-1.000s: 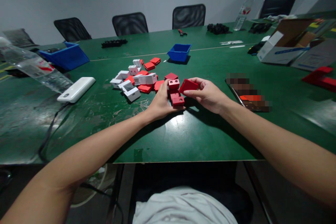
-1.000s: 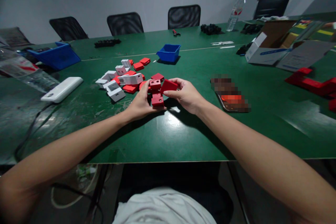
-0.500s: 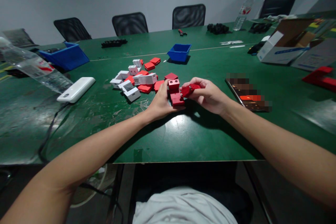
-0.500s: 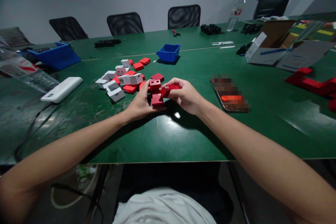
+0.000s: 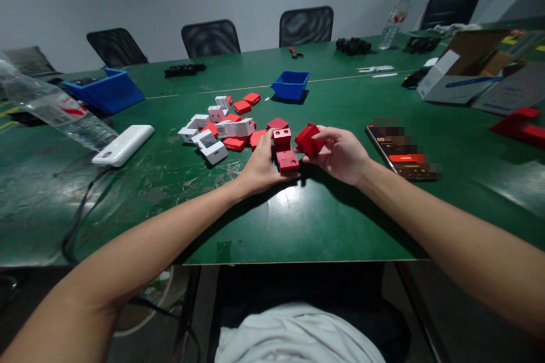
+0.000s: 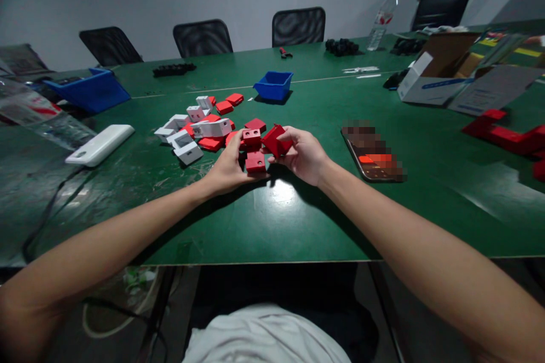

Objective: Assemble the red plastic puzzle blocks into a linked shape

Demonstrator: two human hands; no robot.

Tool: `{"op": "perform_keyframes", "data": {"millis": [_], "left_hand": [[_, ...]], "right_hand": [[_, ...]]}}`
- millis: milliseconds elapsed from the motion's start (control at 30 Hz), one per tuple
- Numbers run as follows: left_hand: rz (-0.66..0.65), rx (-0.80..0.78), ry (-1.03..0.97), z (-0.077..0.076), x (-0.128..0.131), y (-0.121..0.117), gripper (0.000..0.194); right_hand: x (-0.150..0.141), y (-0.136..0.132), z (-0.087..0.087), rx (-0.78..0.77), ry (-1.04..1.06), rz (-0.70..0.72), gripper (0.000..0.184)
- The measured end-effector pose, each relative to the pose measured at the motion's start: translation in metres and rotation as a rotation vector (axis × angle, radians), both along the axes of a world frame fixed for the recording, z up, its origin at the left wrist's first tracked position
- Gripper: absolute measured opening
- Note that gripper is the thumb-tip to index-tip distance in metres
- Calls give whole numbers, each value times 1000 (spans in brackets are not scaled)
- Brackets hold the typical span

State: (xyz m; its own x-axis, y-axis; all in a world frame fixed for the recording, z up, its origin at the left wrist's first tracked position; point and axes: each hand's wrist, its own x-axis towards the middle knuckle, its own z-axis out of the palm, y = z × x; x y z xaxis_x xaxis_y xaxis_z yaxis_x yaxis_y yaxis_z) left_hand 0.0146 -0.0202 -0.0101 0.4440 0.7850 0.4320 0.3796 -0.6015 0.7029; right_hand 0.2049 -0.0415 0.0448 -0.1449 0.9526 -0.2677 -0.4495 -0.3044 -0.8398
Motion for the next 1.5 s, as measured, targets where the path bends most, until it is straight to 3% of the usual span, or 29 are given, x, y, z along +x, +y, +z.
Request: {"op": "perform_keyframes", "data": {"millis": [67, 300, 467, 833, 1033, 1200, 1500], "left_hand": [[5, 5, 9, 0, 0, 0, 96], [18, 13, 16, 0, 0, -1, 92], [13, 20, 4, -1, 0, 0, 92], [11, 45, 26, 1, 0, -1, 90], [12, 3, 10, 1, 1, -3, 91], [0, 10, -8, 1, 1, -2, 89], [9, 9, 21, 1, -1, -1, 97]], "right_hand": [[0, 1, -3, 26, -17, -9, 14], [4, 7, -17, 190, -115, -1, 33], [6, 7, -22, 247, -142, 46, 36], [5, 7, -20, 188, -188, 3, 46], [4, 4, -17, 263, -259, -24, 47], [3, 2, -17, 338, -319, -10, 37], [2, 4, -21, 313, -345, 14, 42]]}}
